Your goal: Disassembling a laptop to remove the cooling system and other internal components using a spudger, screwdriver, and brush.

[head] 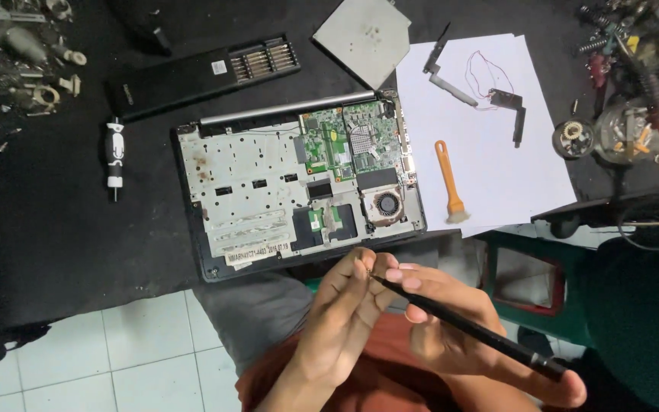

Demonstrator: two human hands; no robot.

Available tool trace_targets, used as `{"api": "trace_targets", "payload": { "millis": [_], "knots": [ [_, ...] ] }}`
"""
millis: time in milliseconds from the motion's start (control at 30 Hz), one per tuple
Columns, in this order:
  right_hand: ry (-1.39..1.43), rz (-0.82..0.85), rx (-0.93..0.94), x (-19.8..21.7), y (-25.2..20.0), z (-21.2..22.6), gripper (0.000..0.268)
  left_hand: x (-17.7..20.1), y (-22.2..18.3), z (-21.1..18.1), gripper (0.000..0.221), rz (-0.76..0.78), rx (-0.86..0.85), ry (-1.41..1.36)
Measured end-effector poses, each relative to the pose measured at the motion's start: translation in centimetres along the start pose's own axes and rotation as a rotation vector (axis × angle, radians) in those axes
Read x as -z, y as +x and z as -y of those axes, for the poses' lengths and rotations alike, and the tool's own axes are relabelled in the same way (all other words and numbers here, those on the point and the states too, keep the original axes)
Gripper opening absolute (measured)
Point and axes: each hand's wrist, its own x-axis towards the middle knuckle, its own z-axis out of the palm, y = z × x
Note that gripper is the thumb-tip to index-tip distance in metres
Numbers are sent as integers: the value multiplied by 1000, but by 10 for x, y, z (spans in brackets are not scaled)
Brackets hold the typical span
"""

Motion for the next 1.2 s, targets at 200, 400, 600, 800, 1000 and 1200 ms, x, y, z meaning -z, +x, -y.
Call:
{"api": "trace_targets", "payload": {
  "millis": [200, 400, 600, 800, 1000, 1200],
  "knots": [
    [19, -59, 40, -5, 0, -2, 26, 6, 1, 4, 18, 13, -25, -10],
    [31, -59, 21, -7, -3, -8, 23, 2, 3, -1, 21, 5, -38, 53],
    [802, 104, -189, 0, 10, -6, 102, 2, 10, -1, 20, -23, -9, 53],
    [215, -32, -138, 0, -12, -33, 22, 2, 19, 6, 23, -58, 48, 34],
    [136, -228, -14, -11, 16, -32, 20, 17, 36, -5, 62, 32, -20, 39],
    [-238, -142, 81, -1, -4, -102, 64, 56, 77, -67, 28, -23, -485, 1318]
  ]
}}
